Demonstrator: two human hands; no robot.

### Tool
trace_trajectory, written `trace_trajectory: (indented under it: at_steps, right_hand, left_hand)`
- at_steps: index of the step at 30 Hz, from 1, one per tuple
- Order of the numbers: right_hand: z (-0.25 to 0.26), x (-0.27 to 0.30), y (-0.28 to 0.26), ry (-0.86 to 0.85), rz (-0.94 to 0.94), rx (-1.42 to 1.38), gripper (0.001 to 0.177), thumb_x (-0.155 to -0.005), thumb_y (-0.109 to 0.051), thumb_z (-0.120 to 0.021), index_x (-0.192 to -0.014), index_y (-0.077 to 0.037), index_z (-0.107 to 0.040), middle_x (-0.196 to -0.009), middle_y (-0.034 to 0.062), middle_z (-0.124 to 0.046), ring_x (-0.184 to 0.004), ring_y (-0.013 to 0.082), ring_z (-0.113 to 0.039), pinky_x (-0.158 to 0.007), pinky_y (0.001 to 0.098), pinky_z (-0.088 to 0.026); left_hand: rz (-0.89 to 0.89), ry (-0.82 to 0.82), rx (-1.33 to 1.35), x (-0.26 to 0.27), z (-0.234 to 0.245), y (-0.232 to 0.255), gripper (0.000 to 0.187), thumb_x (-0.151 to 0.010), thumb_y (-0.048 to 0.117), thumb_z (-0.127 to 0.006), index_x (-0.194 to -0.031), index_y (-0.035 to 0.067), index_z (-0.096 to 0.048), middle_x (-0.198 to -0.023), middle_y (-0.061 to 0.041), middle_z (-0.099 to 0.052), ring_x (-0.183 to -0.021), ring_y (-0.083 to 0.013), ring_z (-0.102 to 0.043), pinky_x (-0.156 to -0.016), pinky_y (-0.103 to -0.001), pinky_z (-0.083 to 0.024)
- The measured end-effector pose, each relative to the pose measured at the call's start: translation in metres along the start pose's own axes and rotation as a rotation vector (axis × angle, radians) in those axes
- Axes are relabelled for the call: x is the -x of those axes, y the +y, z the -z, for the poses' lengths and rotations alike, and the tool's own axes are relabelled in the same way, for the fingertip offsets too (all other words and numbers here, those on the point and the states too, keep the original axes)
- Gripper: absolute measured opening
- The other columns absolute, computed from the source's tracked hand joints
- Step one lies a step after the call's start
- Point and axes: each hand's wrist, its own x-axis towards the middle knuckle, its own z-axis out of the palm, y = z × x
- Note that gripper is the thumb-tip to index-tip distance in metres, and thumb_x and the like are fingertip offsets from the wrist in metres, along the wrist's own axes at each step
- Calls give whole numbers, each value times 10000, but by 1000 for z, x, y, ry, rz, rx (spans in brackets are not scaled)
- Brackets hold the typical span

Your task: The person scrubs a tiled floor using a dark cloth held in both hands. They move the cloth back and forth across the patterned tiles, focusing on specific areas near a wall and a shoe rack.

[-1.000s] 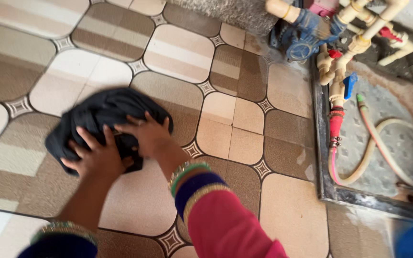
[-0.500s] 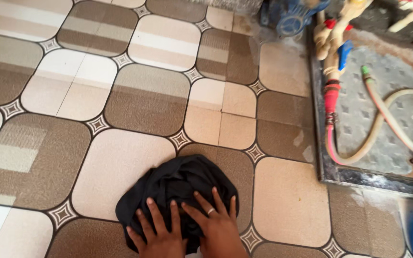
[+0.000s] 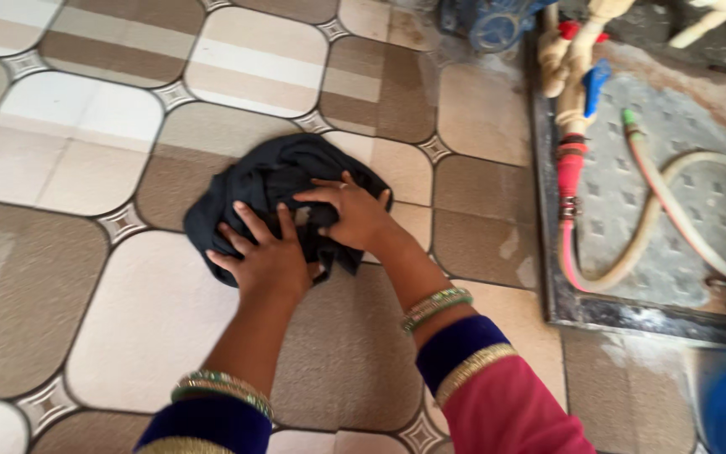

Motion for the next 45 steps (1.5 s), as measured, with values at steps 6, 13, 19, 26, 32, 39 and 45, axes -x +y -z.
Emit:
trace_trajectory:
  at_steps: [6, 13, 19, 26, 32, 39, 45]
  right_hand:
    - [-12, 25, -9, 80, 15, 41, 752, -737, -191, -754, -1421, -428, -549, -1637, -12, -376, -1553, 400, -175, -1106, 838, -16]
    - [-76, 175, -4, 225, 136, 85, 735, -808, -557, -762, -1465, -315, -543, -1596, 119, -411, -1502, 508, -205, -1051, 853, -52]
    - [-138, 245, -23, 403, 34, 428, 803, -727, -648, -819, -1457, -489, -526, -1558, 23, -435, -1465, 457, -262, -1013, 852, -109]
    - [-60, 157, -15, 193, 19, 128, 984, -639, -537, -887, -1502, -372, -445, -1565, 170, -352, -1462, 565, -188, -998, 892, -60]
    - [15, 48, 56, 132, -4, 133, 1012, -579, -602, -897, -1485, -438, -477, -1627, 23, -362, -1545, 444, -160, -1056, 874, -43]
    - [39, 101, 129, 211, -326, 173, 1034, -608, -731, -795, -1519, -407, -431, -1670, -58, -293, -1579, 389, -117, -1079, 860, -68]
    - [-8, 179, 143, 378, -367, 160, 931, -738, -766, -685, -1548, -386, -426, -1678, 9, -303, -1545, 461, -143, -1055, 872, -97]
  left_hand:
    - [-27, -45, -39, -1, 1, -2, 1125, -895, 491, -748, -1654, 198, 28, -1632, -356, 217, -1495, -604, 46, -1101, -791, -103]
    - [-160, 251, -106, 95, -128, -39, 1037, -759, 576, -697, -1623, 282, -203, -1686, -288, 2, -1521, -556, -155, -1083, -778, -153]
    - [-194, 913, -63, 140, -244, -52, 694, -812, 548, -587, -1448, 304, -454, -1601, -245, -300, -1357, -544, -430, -1079, -858, -260]
    - [-147, 106, -81, 109, -107, -24, 1110, -748, 570, -794, -1635, 257, -205, -1672, -323, 1, -1487, -559, -142, -1097, -767, -143]
    - [-207, 101, -1, 35, -34, 37, 1009, -855, 305, -777, -1627, 180, -140, -1647, -338, 75, -1501, -568, -42, -1112, -769, -61]
    - [-444, 101, -17, 48, -52, 73, 931, -888, 181, -731, -1622, 240, -162, -1708, -119, 53, -1551, -418, -21, -1146, -762, 4]
    - [-568, 25, 17, 78, -64, 73, 978, -846, 310, -793, -1612, 238, -190, -1709, -124, 25, -1558, -421, -26, -1174, -729, 32]
